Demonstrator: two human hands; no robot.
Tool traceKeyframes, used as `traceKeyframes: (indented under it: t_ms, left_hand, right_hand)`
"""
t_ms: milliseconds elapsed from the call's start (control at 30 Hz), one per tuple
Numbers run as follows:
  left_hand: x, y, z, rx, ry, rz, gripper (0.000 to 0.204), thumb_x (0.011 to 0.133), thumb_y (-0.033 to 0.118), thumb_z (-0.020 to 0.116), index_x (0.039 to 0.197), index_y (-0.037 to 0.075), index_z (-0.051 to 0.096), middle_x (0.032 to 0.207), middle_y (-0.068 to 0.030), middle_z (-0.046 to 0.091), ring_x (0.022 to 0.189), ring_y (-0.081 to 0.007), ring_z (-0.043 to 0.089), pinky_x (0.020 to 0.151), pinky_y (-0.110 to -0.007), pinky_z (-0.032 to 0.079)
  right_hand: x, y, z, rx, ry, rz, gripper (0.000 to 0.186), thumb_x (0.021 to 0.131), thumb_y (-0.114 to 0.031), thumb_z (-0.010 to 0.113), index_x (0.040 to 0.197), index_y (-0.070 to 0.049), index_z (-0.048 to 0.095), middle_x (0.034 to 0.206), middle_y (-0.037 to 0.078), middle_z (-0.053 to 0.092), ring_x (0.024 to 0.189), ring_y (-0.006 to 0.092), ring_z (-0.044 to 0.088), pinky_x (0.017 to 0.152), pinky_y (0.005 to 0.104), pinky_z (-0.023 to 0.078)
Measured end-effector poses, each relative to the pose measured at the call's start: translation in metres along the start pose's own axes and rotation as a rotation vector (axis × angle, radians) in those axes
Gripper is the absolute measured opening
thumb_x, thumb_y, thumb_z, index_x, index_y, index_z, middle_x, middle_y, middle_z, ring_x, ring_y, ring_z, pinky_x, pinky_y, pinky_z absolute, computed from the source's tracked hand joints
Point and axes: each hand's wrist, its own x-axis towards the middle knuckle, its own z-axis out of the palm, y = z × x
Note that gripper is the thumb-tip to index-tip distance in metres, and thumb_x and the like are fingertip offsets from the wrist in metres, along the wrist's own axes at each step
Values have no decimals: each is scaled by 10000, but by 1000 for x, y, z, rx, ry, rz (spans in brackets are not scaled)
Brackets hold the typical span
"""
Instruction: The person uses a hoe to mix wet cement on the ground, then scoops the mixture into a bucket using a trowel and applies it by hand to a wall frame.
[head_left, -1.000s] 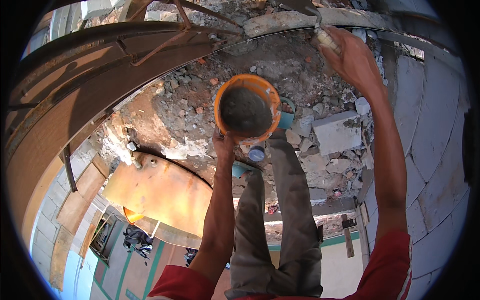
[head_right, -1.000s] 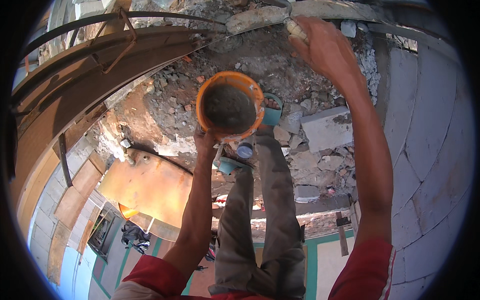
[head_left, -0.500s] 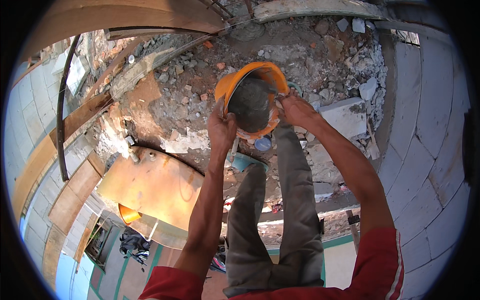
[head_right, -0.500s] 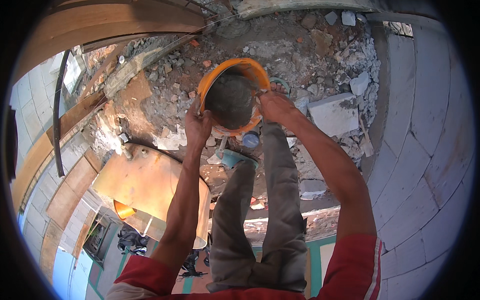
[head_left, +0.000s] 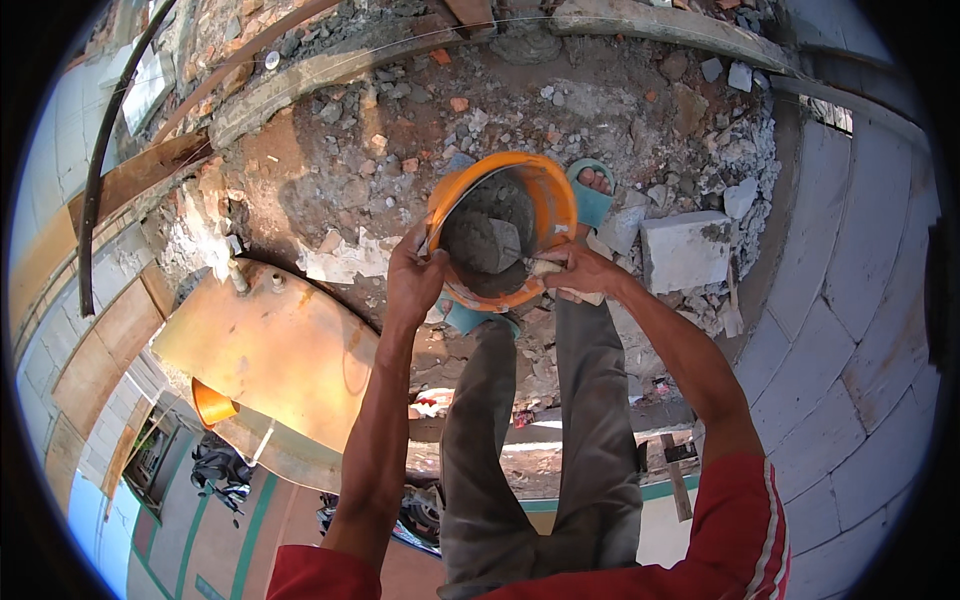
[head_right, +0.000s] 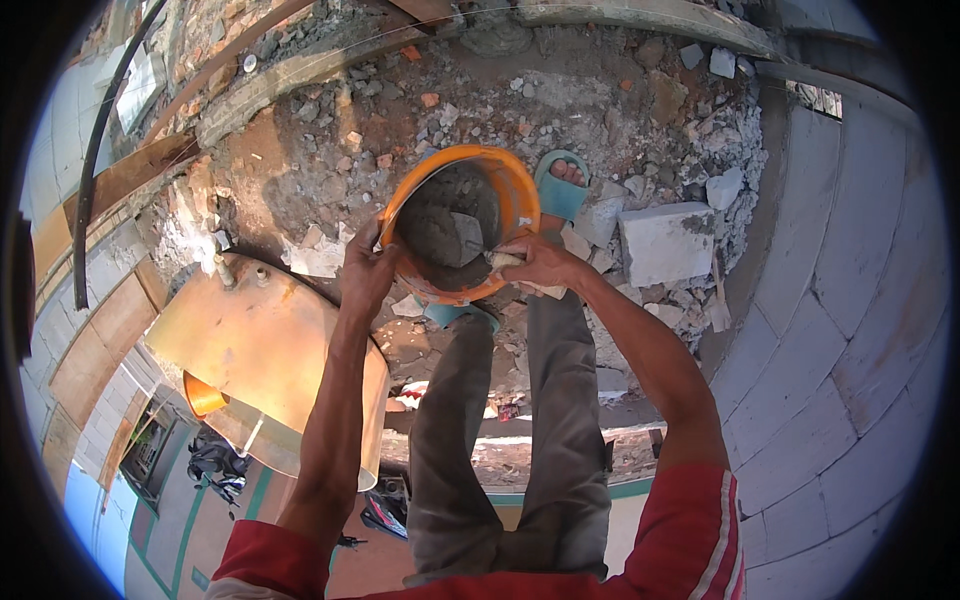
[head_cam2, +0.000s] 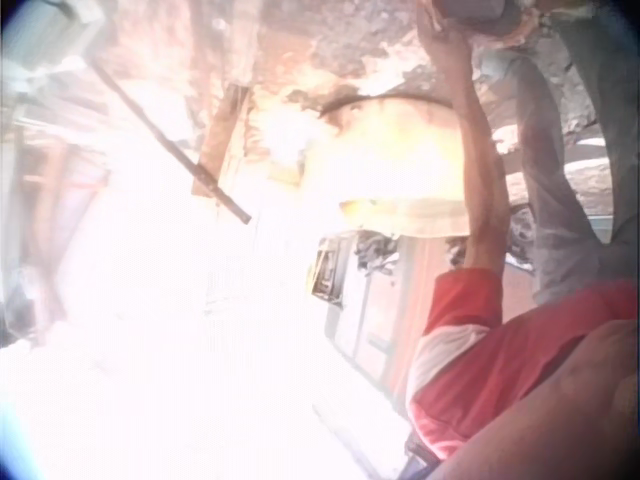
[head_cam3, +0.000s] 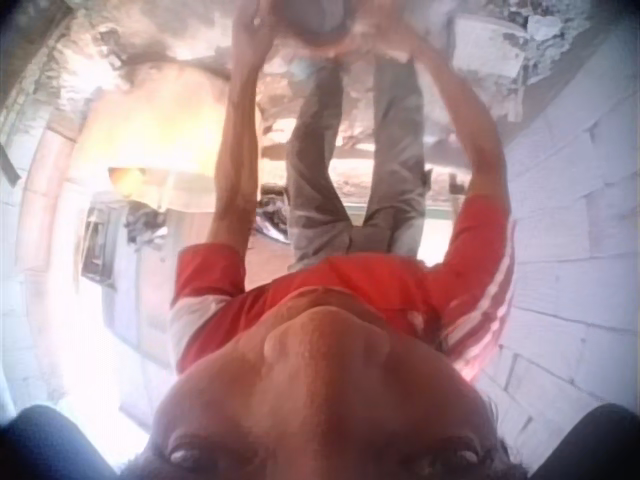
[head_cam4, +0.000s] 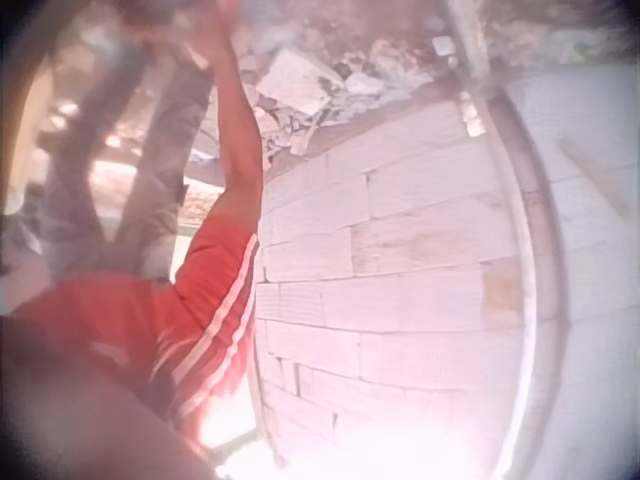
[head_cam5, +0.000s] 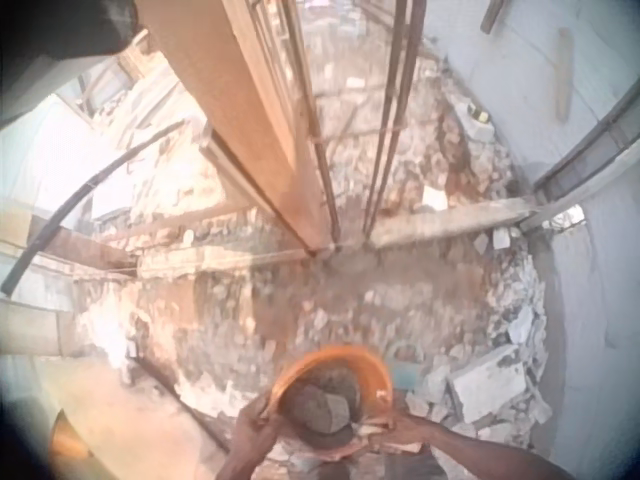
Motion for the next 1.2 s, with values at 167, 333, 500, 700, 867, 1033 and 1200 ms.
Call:
traceKeyframes:
  t_ms: [167,333,500,700,867,1033,1200]
  left_hand:
    - [-7,-39,15,-330,128,-120,484,779,-72,492,1254,-2,550,1041,-30,630,888,-103,579,797,-256,471]
    - [6,-76,25,-500,303,8,438,776,-78,482,1200,-3,566,980,-52,647,817,-133,634,699,-262,535]
    - [8,-104,29,-492,443,6,420,763,-42,488,1172,2,574,969,-58,644,827,-143,635,706,-267,539]
    - [-9,-113,22,-563,437,0,399,754,-22,499,1144,12,576,974,-63,642,813,-146,645,680,-274,562]
    - [-24,-124,13,-543,478,-56,395,763,-38,497,1149,4,571,992,-61,633,842,-149,632,714,-282,546]
    - [-32,-118,31,-610,507,-270,420,757,-48,485,1169,-15,561,1029,-53,621,897,-128,594,806,-263,488]
    - [-46,-145,17,-543,545,-222,447,766,-33,510,1207,27,548,972,-55,623,775,-137,619,588,-271,539]
  right_hand:
    - [-32,15,7,106,141,22,292,859,-134,637,1111,11,603,658,4,560,497,67,514,440,243,418]
    - [-66,-45,3,209,274,125,282,877,-98,618,1127,28,582,699,6,553,516,69,523,440,246,414]
    - [-16,-115,-61,331,389,84,195,883,-118,618,1021,14,579,738,17,563,507,95,531,402,257,423]
    - [107,-146,-156,176,567,32,260,846,-197,657,929,39,586,743,97,604,536,160,588,406,279,465]
    - [77,-120,-133,-360,618,177,443,828,-281,632,1058,95,588,878,205,651,695,271,661,610,414,541]
    - [115,-119,-190,-1224,719,135,395,863,-262,528,1130,17,613,1093,254,628,1023,406,611,878,474,490]
    - [111,-151,-174,-1396,718,112,360,896,-204,464,1175,-24,605,1164,238,606,1076,405,592,915,484,481]
